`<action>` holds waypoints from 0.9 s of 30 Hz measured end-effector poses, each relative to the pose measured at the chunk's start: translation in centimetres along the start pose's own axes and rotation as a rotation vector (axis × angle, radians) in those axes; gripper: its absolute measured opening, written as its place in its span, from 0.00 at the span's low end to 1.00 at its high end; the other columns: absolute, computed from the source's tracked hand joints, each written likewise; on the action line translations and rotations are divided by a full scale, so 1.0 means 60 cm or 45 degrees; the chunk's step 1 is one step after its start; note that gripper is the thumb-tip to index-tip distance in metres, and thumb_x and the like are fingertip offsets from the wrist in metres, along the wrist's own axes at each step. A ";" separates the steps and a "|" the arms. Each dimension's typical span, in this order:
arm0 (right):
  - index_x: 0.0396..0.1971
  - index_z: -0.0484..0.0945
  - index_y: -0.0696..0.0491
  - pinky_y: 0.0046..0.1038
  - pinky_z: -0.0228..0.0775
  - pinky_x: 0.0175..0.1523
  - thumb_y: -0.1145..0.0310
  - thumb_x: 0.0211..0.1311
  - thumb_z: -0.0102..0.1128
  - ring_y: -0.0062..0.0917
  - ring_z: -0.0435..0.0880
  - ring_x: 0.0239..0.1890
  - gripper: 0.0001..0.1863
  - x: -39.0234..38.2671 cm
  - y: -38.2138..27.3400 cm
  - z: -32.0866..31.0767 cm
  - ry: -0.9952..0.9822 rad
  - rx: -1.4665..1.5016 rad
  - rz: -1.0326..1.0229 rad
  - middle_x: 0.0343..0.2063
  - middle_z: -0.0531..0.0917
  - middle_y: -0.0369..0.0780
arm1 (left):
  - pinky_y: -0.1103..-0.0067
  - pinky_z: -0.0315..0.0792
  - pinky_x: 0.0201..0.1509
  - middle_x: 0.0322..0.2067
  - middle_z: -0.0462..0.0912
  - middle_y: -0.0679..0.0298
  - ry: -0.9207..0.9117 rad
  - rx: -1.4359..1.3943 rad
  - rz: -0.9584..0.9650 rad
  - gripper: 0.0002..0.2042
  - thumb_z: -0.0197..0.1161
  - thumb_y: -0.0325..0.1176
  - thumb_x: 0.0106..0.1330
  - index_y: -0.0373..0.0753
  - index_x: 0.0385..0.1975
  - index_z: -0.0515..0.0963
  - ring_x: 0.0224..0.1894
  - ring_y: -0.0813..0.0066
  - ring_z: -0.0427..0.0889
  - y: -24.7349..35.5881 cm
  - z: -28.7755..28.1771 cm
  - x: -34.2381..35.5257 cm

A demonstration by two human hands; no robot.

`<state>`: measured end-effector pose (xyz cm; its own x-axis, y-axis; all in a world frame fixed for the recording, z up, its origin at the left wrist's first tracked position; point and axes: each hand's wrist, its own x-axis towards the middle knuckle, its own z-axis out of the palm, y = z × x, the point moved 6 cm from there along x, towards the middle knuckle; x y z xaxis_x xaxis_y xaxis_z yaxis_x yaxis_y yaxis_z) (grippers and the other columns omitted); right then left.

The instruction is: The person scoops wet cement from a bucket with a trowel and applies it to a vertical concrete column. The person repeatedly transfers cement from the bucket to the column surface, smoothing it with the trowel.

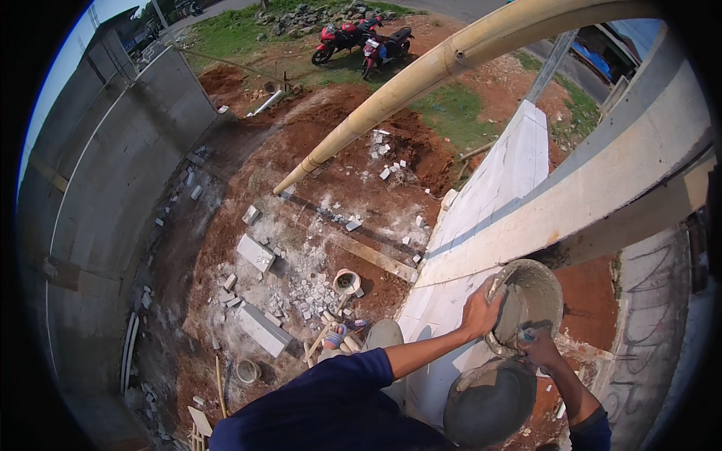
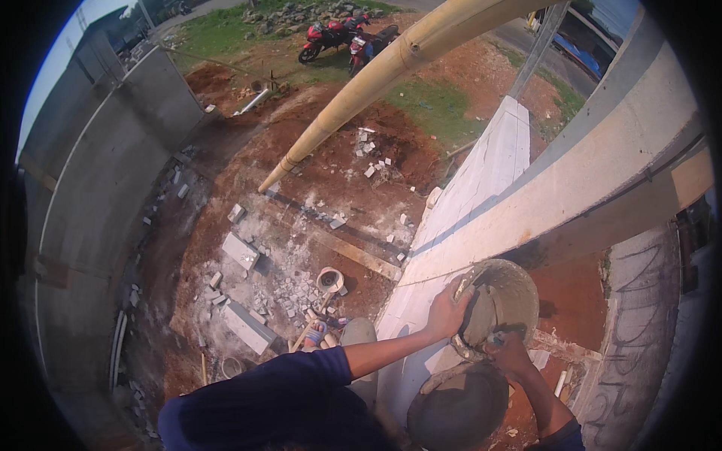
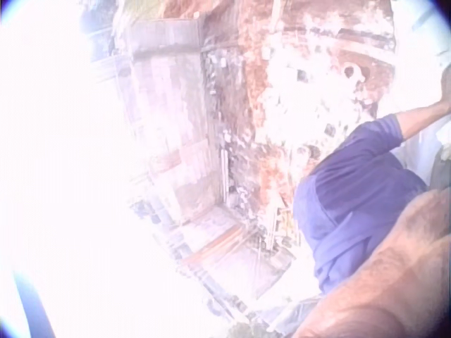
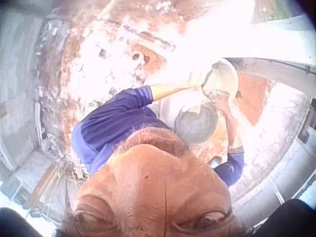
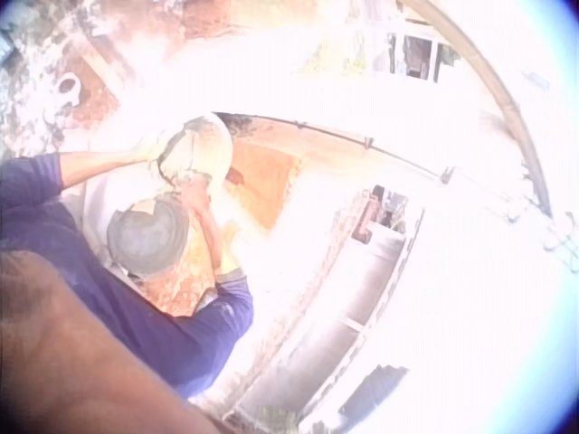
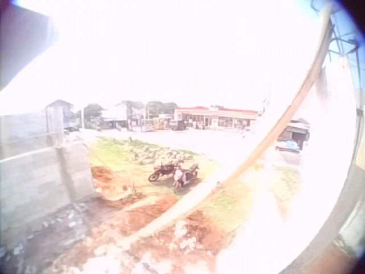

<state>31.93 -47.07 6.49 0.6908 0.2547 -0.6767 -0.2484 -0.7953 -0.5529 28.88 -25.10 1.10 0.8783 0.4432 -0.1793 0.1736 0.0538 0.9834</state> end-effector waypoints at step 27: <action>0.34 0.76 0.55 0.15 0.50 0.12 0.65 0.68 0.65 0.06 0.62 0.12 0.10 -0.087 -0.049 -0.137 -0.073 0.859 -0.030 0.19 0.72 0.30 | 0.71 0.70 0.61 0.52 0.84 0.51 0.050 -0.074 0.197 0.23 0.60 0.38 0.78 0.23 0.62 0.73 0.51 0.67 0.78 0.042 -0.007 -0.001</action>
<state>34.63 -50.60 15.67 0.6690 0.3113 -0.6749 -0.6159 -0.2762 -0.7378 29.09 -24.62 3.62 0.8743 0.4848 -0.0251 0.0103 0.0333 0.9994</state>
